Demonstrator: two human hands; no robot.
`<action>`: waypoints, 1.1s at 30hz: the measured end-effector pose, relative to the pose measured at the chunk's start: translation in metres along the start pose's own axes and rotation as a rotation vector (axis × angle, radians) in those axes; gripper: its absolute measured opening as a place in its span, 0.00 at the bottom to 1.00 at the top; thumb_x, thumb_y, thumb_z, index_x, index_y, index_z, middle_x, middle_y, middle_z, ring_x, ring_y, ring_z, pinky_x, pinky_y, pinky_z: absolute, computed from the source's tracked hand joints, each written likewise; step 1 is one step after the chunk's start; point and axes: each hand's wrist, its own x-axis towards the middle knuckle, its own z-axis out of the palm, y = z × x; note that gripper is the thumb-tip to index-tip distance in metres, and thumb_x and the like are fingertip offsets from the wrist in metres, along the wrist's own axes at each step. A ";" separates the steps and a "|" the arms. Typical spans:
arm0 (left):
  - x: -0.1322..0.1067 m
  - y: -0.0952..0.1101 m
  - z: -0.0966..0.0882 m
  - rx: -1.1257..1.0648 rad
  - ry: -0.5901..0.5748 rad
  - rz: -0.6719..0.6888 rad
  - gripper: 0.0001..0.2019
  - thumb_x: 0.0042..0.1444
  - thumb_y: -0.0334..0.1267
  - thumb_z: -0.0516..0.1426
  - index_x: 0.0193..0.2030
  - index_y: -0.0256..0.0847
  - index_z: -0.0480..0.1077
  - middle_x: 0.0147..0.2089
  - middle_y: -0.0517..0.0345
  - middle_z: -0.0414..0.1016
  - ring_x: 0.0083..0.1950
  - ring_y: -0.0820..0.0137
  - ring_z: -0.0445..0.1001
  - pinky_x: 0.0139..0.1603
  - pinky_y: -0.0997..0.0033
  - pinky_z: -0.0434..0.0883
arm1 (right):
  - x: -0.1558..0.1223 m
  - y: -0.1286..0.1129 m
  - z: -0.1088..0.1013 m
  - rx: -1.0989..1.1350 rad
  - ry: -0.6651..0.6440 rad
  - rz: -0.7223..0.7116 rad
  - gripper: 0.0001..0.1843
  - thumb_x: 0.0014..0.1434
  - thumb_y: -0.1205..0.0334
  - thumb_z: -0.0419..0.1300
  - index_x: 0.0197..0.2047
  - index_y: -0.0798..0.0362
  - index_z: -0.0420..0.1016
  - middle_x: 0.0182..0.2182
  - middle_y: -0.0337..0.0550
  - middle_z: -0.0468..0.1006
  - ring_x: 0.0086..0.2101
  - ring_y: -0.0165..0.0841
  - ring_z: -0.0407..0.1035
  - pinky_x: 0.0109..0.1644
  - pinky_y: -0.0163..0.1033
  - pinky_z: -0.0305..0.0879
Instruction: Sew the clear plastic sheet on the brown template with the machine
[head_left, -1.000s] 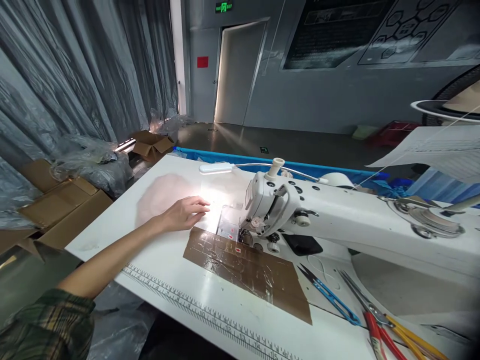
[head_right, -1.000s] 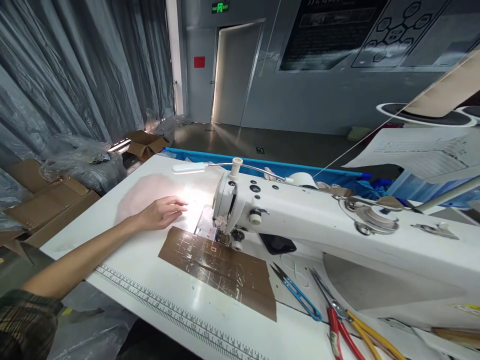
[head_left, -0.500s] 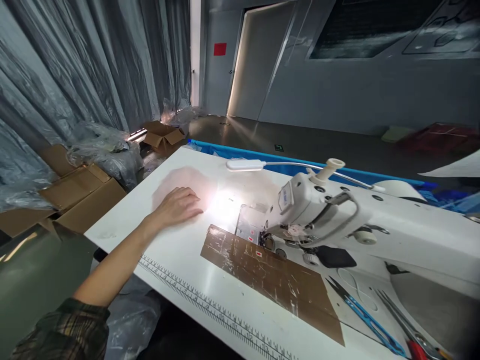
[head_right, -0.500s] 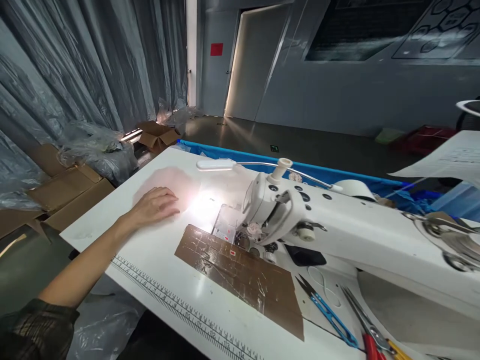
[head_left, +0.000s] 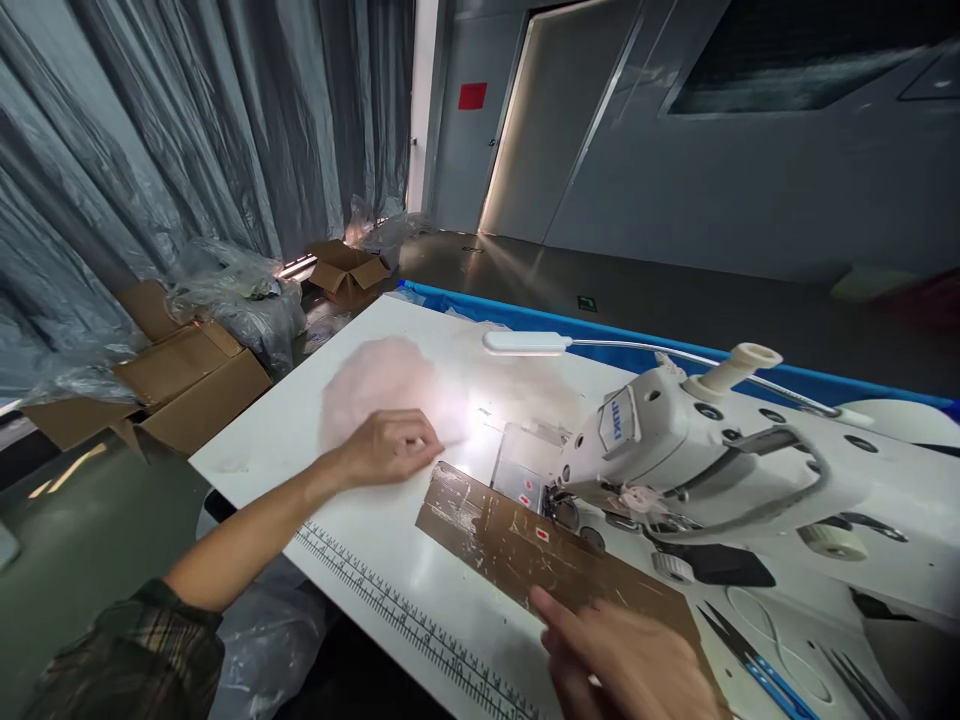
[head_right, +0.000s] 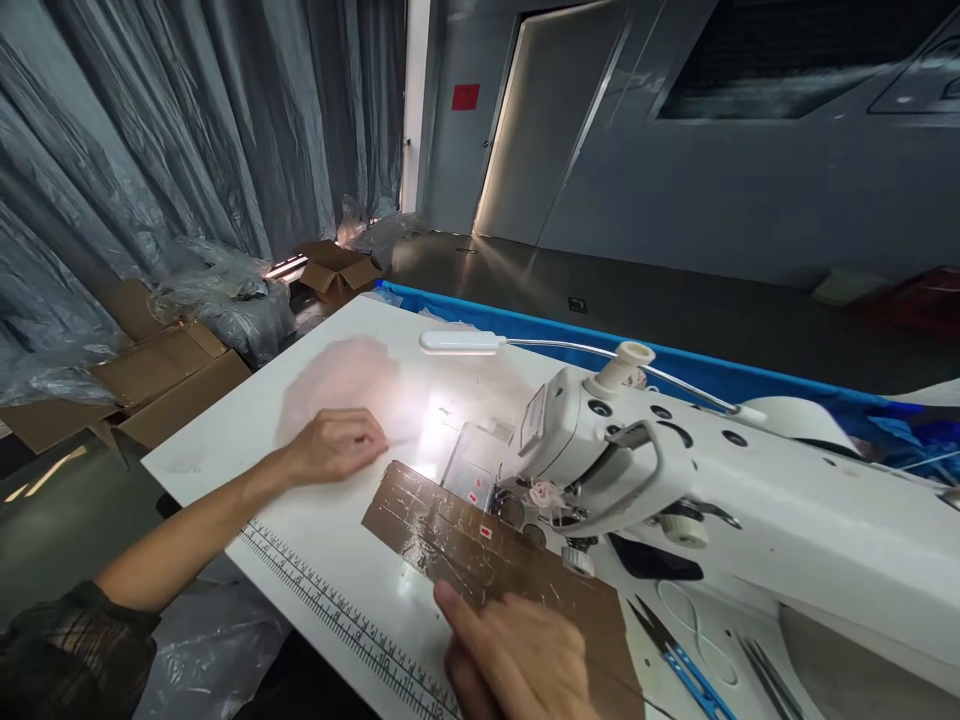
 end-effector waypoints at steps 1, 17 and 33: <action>-0.002 0.008 0.007 -0.088 -0.083 0.062 0.12 0.64 0.39 0.55 0.31 0.37 0.75 0.31 0.57 0.78 0.31 0.74 0.74 0.28 0.75 0.71 | 0.008 0.005 0.006 -0.024 -0.015 -0.139 0.24 0.58 0.70 0.57 0.56 0.41 0.71 0.19 0.30 0.74 0.17 0.28 0.67 0.24 0.33 0.68; -0.006 -0.010 0.034 0.399 -0.122 -0.037 0.08 0.66 0.34 0.50 0.44 0.35 0.69 0.49 0.45 0.72 0.51 0.61 0.72 0.52 0.58 0.74 | 0.036 0.009 0.040 -0.154 -0.025 -0.043 0.29 0.64 0.71 0.50 0.67 0.52 0.53 0.51 0.56 0.70 0.51 0.41 0.68 0.53 0.49 0.71; -0.001 0.019 0.018 -0.237 -0.204 0.002 0.09 0.66 0.38 0.51 0.39 0.37 0.70 0.36 0.55 0.77 0.35 0.71 0.75 0.37 0.70 0.71 | 0.103 0.010 0.062 0.438 0.037 0.420 0.29 0.66 0.50 0.47 0.66 0.53 0.60 0.64 0.54 0.63 0.63 0.42 0.57 0.66 0.56 0.55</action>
